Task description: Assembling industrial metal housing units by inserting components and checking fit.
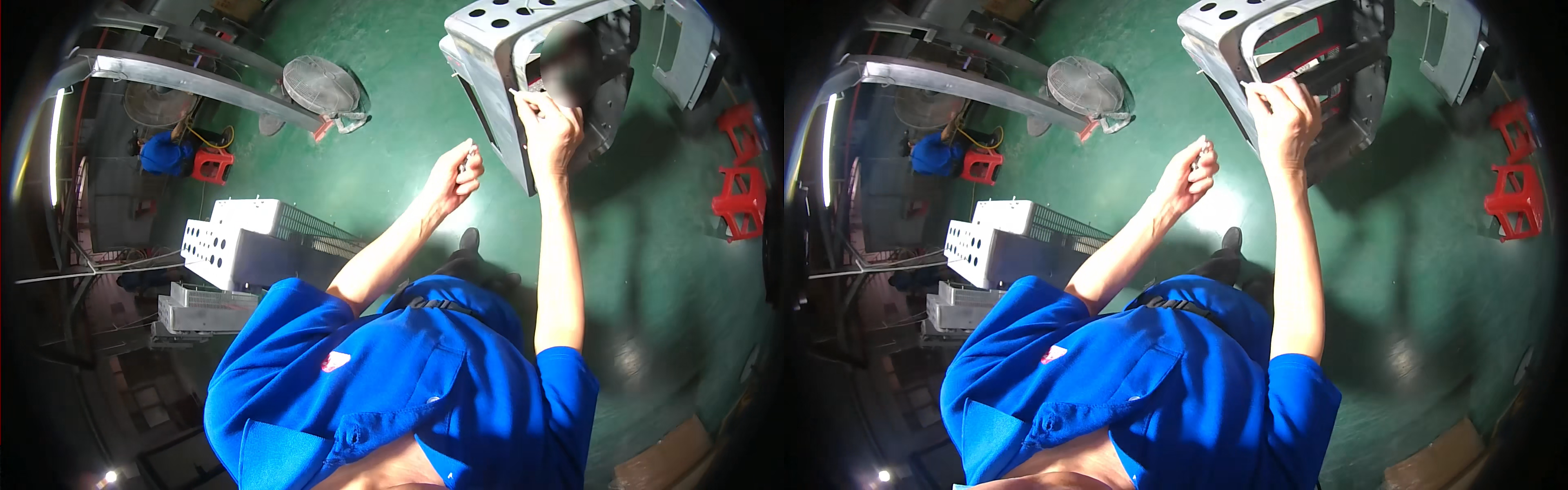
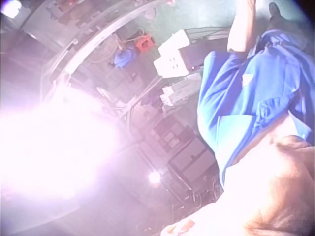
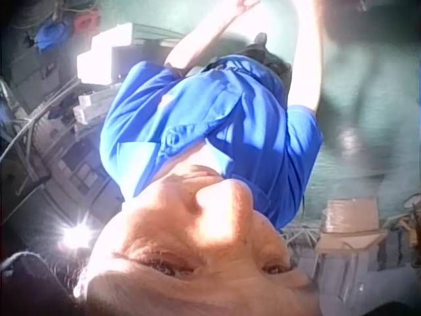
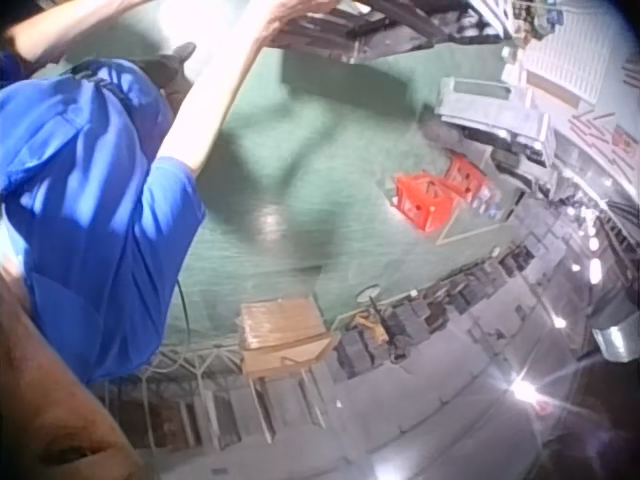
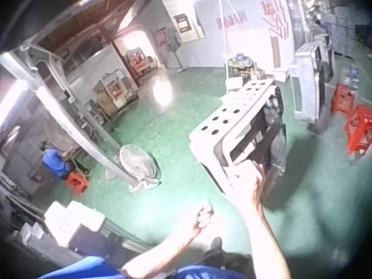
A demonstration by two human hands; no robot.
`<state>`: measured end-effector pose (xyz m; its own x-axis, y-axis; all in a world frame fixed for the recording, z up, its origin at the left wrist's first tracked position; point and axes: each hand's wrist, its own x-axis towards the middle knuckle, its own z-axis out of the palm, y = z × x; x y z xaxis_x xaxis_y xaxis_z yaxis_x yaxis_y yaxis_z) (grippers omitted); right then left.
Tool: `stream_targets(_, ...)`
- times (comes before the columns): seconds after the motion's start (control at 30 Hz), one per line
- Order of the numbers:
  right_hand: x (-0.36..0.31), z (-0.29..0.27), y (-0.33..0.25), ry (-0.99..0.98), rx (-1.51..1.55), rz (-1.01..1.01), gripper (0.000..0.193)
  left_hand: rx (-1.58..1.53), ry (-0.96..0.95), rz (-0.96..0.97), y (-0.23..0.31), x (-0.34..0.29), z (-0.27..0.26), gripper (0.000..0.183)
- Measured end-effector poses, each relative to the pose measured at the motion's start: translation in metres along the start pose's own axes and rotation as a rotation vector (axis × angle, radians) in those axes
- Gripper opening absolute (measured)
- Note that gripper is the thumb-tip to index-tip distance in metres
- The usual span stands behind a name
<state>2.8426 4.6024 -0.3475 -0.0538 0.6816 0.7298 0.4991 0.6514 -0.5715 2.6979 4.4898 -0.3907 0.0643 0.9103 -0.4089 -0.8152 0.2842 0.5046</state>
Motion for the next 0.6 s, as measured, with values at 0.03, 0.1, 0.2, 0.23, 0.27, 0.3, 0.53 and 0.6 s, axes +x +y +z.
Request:
stream_targets(0.03, 0.005, 0.007, 0.001, 0.021, -0.052, -0.033, 0.007, -0.01, 0.005, 0.005, 0.009, 0.012, 0.0, 0.02)
stream_targets(0.1, 0.012, 0.018, 0.005, 0.07, -0.102, -0.136, 0.008, 0.004, -0.024, 0.027, 0.024, 0.034, -0.004, 0.019)
stream_targets(0.2, 0.016, 0.025, 0.004, 0.035, -0.057, -0.163, 0.011, 0.03, -0.039, 0.039, 0.041, 0.061, -0.003, 0.018)
stream_targets(0.23, 0.017, 0.027, 0.004, 0.045, -0.049, -0.19, 0.012, 0.041, -0.047, 0.029, 0.045, 0.069, 0.0, 0.018)
stream_targets(0.27, 0.018, 0.028, 0.005, 0.054, -0.041, -0.218, 0.013, 0.067, -0.036, 0.037, 0.048, 0.072, 0.005, 0.018)
stream_targets(0.3, 0.019, 0.03, 0.005, 0.064, -0.032, -0.246, 0.014, 0.076, -0.044, 0.027, 0.049, 0.077, 0.005, 0.017)
stream_targets(0.53, 0.018, 0.038, 0.0, 0.056, 0.03, -0.301, 0.014, 0.18, -0.041, -0.006, 0.054, 0.082, -0.005, 0.015)
stream_targets(0.6, 0.017, 0.038, 0.001, 0.043, 0.046, -0.322, 0.014, 0.185, -0.049, -0.016, 0.056, 0.084, -0.007, 0.017)
